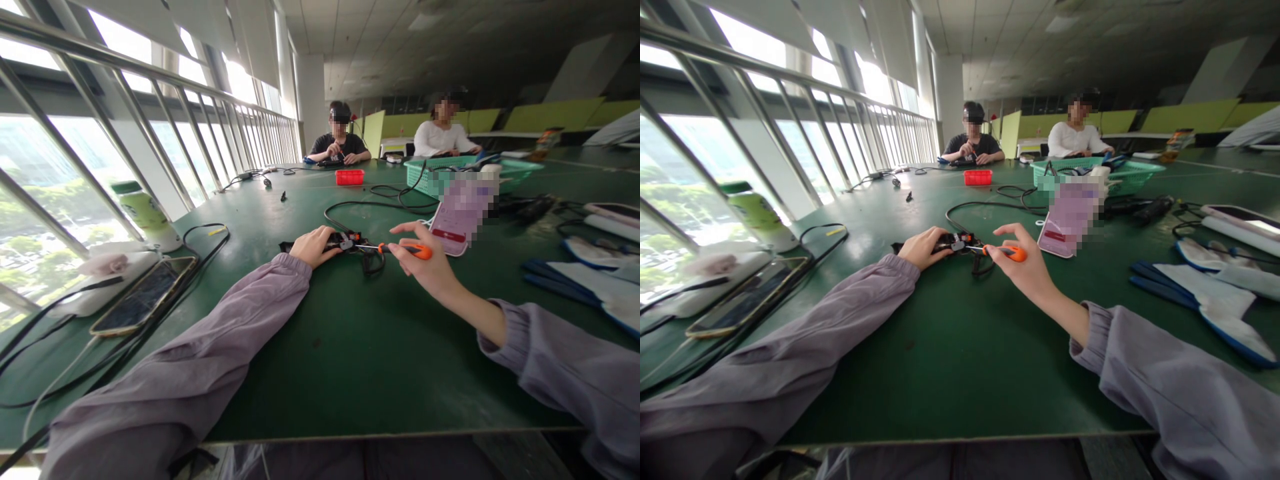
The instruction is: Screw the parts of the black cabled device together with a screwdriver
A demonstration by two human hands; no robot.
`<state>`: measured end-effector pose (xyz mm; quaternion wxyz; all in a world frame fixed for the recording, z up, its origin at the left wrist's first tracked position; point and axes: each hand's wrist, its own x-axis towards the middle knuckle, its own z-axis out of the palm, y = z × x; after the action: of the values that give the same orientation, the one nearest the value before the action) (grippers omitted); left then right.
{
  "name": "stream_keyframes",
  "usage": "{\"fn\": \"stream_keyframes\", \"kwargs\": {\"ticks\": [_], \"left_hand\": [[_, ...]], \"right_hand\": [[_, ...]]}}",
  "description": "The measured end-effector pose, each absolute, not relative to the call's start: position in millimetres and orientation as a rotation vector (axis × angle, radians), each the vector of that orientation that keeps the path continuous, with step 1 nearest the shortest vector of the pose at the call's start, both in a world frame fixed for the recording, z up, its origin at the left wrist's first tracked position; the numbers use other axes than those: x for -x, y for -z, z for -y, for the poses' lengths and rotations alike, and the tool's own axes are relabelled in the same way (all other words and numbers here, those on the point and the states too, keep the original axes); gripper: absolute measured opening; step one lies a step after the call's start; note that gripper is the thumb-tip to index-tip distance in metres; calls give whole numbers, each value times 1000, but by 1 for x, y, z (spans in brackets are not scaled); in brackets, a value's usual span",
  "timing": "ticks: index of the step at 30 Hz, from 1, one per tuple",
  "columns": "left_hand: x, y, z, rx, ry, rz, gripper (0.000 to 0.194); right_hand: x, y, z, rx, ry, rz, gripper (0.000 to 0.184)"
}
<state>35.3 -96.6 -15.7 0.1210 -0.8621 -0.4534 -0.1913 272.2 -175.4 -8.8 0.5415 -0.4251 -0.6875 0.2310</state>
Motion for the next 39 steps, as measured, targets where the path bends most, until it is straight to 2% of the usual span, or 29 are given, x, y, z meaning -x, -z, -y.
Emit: {"fn": "stream_keyframes", "kwargs": {"ticks": [4, 9, 13, 15, 20, 31, 39], "left_hand": [[-35, 16, 96, 2523, 562, 1331, 40], [-35, 17, 95, 2522, 563, 1335, 41], [-35, 16, 96, 2518, 544, 1342, 40], [-35, 16, 96, 2516, 542, 1346, 41], [-36, 15, 98, 2511, 548, 1367, 40], [-38, 16, 97, 2508, 476, 1427, 39], [-42, 14, 103, 2398, 346, 1547, 45]], "right_hand": [[-272, 8, 177, 1035, -515, 1647, 19], [-270, 8, 177, 934, -389, 1581, 34], [-270, 7, 180, 1065, -434, 1614, 19], [-270, 7, 181, 1064, -438, 1622, 17], [-271, 10, 176, 928, -367, 1631, 31], [-271, 8, 181, 1087, -536, 1682, 21], [-272, 12, 175, 980, -442, 1666, 29]]}}
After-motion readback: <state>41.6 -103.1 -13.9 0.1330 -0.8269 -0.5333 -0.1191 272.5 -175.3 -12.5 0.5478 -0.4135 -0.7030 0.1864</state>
